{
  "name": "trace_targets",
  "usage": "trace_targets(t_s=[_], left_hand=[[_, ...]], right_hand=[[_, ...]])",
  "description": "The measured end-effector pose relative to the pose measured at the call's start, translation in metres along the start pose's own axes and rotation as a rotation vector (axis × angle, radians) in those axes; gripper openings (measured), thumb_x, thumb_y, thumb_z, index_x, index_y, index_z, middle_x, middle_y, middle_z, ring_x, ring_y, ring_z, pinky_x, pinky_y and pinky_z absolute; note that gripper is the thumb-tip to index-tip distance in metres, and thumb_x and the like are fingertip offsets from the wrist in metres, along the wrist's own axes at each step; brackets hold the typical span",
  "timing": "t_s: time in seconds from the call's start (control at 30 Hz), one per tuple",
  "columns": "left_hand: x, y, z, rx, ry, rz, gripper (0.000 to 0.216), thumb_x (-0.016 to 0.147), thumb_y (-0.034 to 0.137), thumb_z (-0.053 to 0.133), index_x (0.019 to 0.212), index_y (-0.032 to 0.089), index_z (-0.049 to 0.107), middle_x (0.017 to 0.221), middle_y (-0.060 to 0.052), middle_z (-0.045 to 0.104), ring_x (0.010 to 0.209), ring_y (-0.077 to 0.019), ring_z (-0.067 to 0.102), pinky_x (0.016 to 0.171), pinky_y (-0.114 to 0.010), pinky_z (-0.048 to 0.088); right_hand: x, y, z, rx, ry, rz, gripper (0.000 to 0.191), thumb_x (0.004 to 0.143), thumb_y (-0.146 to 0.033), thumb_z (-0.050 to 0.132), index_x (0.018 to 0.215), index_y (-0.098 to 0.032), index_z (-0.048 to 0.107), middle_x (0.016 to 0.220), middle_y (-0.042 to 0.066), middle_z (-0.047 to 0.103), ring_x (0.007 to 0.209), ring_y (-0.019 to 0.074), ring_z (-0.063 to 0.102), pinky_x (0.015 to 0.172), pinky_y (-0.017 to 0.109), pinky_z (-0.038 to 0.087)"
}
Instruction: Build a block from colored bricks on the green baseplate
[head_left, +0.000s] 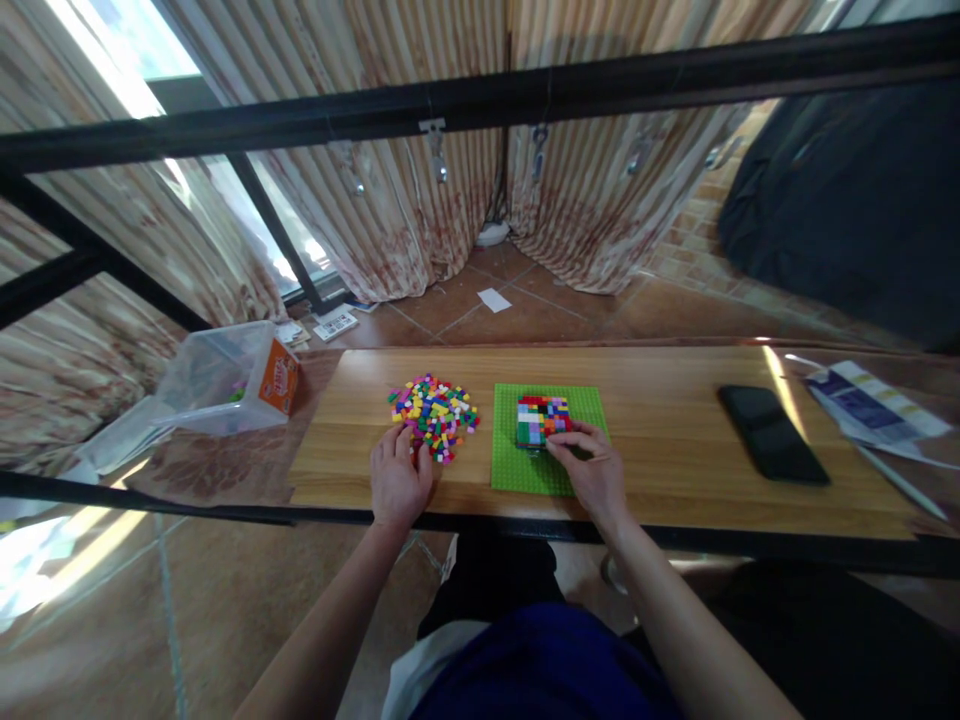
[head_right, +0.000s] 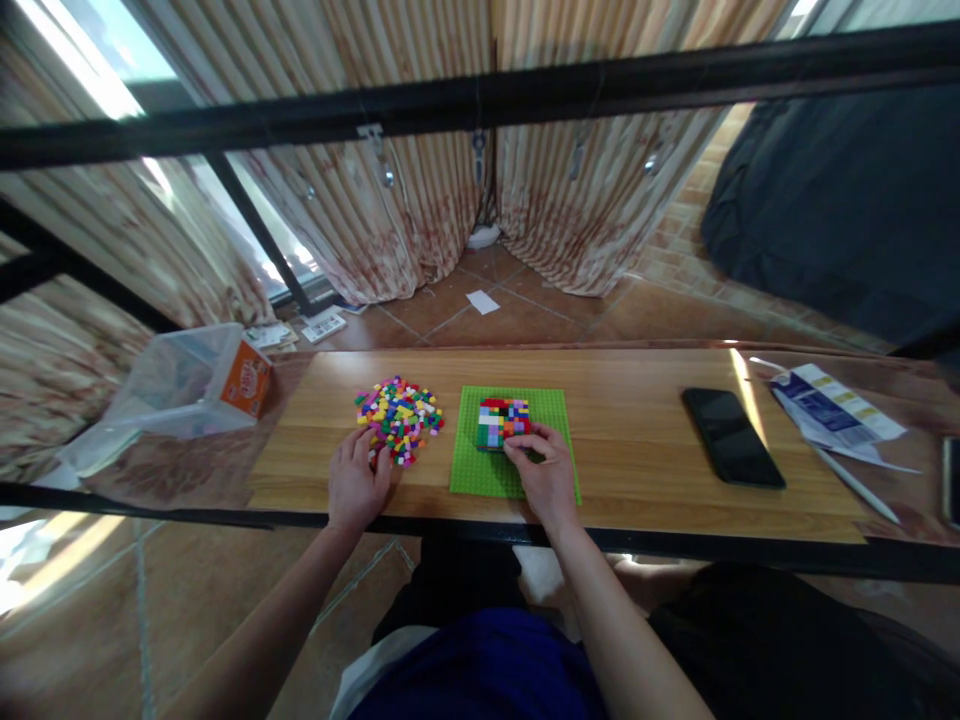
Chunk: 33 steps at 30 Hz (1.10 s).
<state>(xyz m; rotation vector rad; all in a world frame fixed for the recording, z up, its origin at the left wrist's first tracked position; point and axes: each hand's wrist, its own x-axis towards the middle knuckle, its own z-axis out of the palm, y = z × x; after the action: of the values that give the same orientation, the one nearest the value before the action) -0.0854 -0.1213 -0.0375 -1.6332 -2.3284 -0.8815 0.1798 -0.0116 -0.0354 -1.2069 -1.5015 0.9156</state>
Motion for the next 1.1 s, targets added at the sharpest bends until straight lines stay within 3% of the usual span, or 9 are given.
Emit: trace_targets(t_s=[0.2, 0.33, 0.4, 0.5, 0.67, 0.87, 1.1], left_hand=[[0.0, 0.0, 0.001, 0.01, 0.004, -0.006, 0.038, 0.092, 0.034, 0.049, 0.122, 0.011, 0.06, 0.126, -0.019, 0.061, 0.119, -0.0321, 0.056, 0.103, -0.049, 0.045], [-0.001, 0.001, 0.001, 0.01, 0.006, -0.008, 0.039, 0.092, 0.032, 0.049, 0.123, 0.01, 0.059, 0.125, -0.019, 0.061, 0.12, -0.0321, 0.055, 0.103, -0.049, 0.045], [-0.001, 0.002, 0.0, 0.014, 0.006, -0.01, 0.038, 0.092, 0.031, 0.049, 0.123, 0.01, 0.059, 0.125, -0.019, 0.061, 0.121, -0.0315, 0.055, 0.103, -0.048, 0.045], [-0.002, 0.003, 0.0, 0.027, 0.01, -0.014, 0.038, 0.092, 0.03, 0.05, 0.124, 0.01, 0.059, 0.124, -0.018, 0.062, 0.121, -0.0311, 0.055, 0.104, -0.047, 0.044], [-0.003, 0.003, 0.001, 0.038, 0.013, -0.017, 0.038, 0.092, 0.03, 0.051, 0.124, 0.011, 0.059, 0.124, -0.018, 0.062, 0.121, -0.031, 0.056, 0.104, -0.046, 0.045], [-0.003, 0.003, 0.002, 0.03, 0.011, -0.032, 0.038, 0.092, 0.029, 0.051, 0.124, 0.011, 0.06, 0.123, -0.017, 0.062, 0.121, -0.0303, 0.056, 0.104, -0.046, 0.044], [-0.002, 0.005, 0.0, 0.017, -0.004, -0.041, 0.038, 0.092, 0.029, 0.05, 0.125, 0.012, 0.059, 0.125, -0.017, 0.062, 0.121, -0.0305, 0.056, 0.105, -0.047, 0.044]], right_hand=[[-0.002, 0.004, -0.015, 0.044, 0.146, 0.003, 0.026, 0.076, -0.045, 0.074, 0.086, -0.021, 0.077, 0.109, 0.011, 0.068, 0.101, 0.0243, 0.064, 0.084, 0.04, 0.051], [-0.014, -0.017, -0.015, -0.058, 0.173, -0.137, 0.022, 0.085, -0.041, 0.067, 0.086, -0.021, 0.075, 0.101, 0.009, 0.07, 0.095, 0.0217, 0.065, 0.081, 0.038, 0.053], [-0.024, -0.032, -0.006, -0.094, 0.088, -0.208, 0.019, 0.088, -0.038, 0.064, 0.088, -0.022, 0.075, 0.098, 0.007, 0.071, 0.093, 0.0203, 0.066, 0.082, 0.037, 0.053], [-0.04, -0.048, 0.018, -0.123, -0.166, -0.289, 0.016, 0.091, -0.03, 0.059, 0.091, -0.025, 0.074, 0.097, 0.005, 0.071, 0.092, 0.0187, 0.066, 0.084, 0.035, 0.054], [-0.051, -0.051, 0.065, -0.305, -0.413, -0.375, 0.018, 0.092, -0.019, 0.056, 0.094, -0.024, 0.074, 0.1, 0.006, 0.069, 0.094, 0.0197, 0.063, 0.084, 0.034, 0.052], [-0.037, -0.051, 0.097, -0.499, -0.498, -0.389, 0.016, 0.09, -0.019, 0.06, 0.101, -0.02, 0.072, 0.105, 0.01, 0.067, 0.1, 0.0235, 0.058, 0.091, 0.036, 0.048], [-0.031, -0.054, 0.108, -0.593, -0.549, -0.417, 0.015, 0.091, -0.029, 0.062, 0.089, -0.018, 0.072, 0.099, 0.01, 0.064, 0.095, 0.0241, 0.056, 0.087, 0.036, 0.046]])
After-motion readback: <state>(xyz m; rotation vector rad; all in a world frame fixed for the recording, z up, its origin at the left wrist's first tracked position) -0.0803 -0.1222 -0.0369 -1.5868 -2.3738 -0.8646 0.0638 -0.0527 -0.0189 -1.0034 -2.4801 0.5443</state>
